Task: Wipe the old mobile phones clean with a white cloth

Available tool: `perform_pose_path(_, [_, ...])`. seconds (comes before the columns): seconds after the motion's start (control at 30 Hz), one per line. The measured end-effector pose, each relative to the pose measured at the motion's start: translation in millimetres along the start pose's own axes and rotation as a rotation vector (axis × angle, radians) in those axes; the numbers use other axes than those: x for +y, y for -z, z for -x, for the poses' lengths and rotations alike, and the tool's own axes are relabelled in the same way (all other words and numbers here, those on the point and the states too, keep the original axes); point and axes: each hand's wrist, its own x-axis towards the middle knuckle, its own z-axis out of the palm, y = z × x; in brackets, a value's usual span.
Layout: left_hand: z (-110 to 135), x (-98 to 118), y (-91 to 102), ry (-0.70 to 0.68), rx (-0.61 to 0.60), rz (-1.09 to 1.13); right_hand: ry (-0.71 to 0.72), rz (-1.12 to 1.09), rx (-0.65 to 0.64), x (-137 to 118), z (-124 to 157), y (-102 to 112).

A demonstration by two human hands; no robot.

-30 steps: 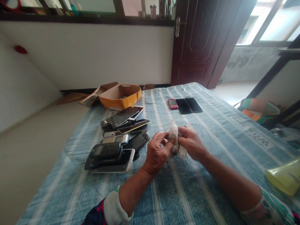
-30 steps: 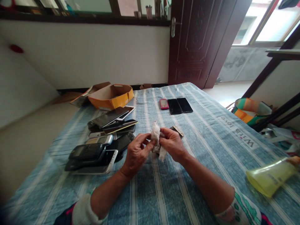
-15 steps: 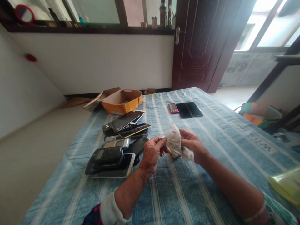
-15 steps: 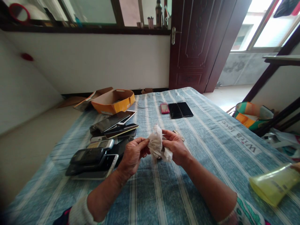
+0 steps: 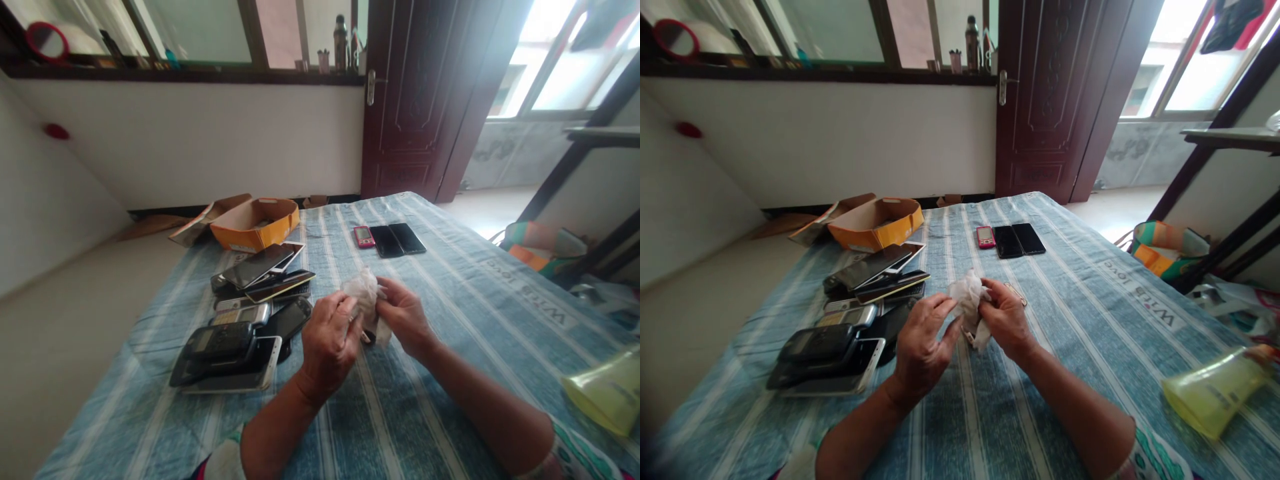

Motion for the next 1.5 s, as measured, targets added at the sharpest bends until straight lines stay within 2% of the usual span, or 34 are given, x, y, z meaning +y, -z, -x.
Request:
perform_pose_path(0.07, [0,2,-1.6,0.137,-0.056,0.102,0.052,0.082,-0.024,1,2,-1])
perform_pose_path(0.17, [-2,1,-4.3,0.449,-0.143,0.359,0.138,0.2,-0.046,2,5,-3])
perform_pose_path(0.23, [-4,1,-5.5,0.593,-0.19,0.502,0.162,0.252,-0.063,4,6,-3])
perform_pose_path(0.47, [-6,6,-5.8,0.861,-0.256,0.723,0.161,0.292,-0.104,6,9,-4])
perform_pose_path(0.6, [-6,7,-6.4,0.919,-0.287,0.771,0.118,0.241,-0.087,0,10,-7])
perform_pose_path(0.73, [-4,6,-7.7,0.958,-0.264,0.772,0.068,0.22,-0.111,-7,13,-7])
perform_pose_path(0.87, [-2,5,-7.3,0.84,-0.266,0.751,0.129,0.288,-0.209,-9,18,-8])
perform_pose_path(0.97, [-1,4,-7.7,0.782,-0.256,0.704,0.193,0.375,-0.153,-5,19,-11])
perform_pose_path(1.07, [-2,4,-8.5,0.852,-0.256,0.703,0.246,0.4,-0.073,0,16,-12])
perform_pose_path(1.2, [-5,2,-6.3,0.932,-0.245,0.799,0.277,0.389,-0.087,1,9,-5])
perform_pose_path(1.27, [-6,-1,-4.4,0.954,-0.233,0.818,0.24,0.394,-0.141,-1,5,-1])
perform_pose_path(1.4, [-9,-10,-2.5,0.953,-0.207,0.818,0.01,0.225,-0.333,-5,-1,8])
perform_pose_path(1.5, [-11,-15,-0.6,0.941,-0.212,0.848,-0.112,0.133,-0.413,-10,-2,12])
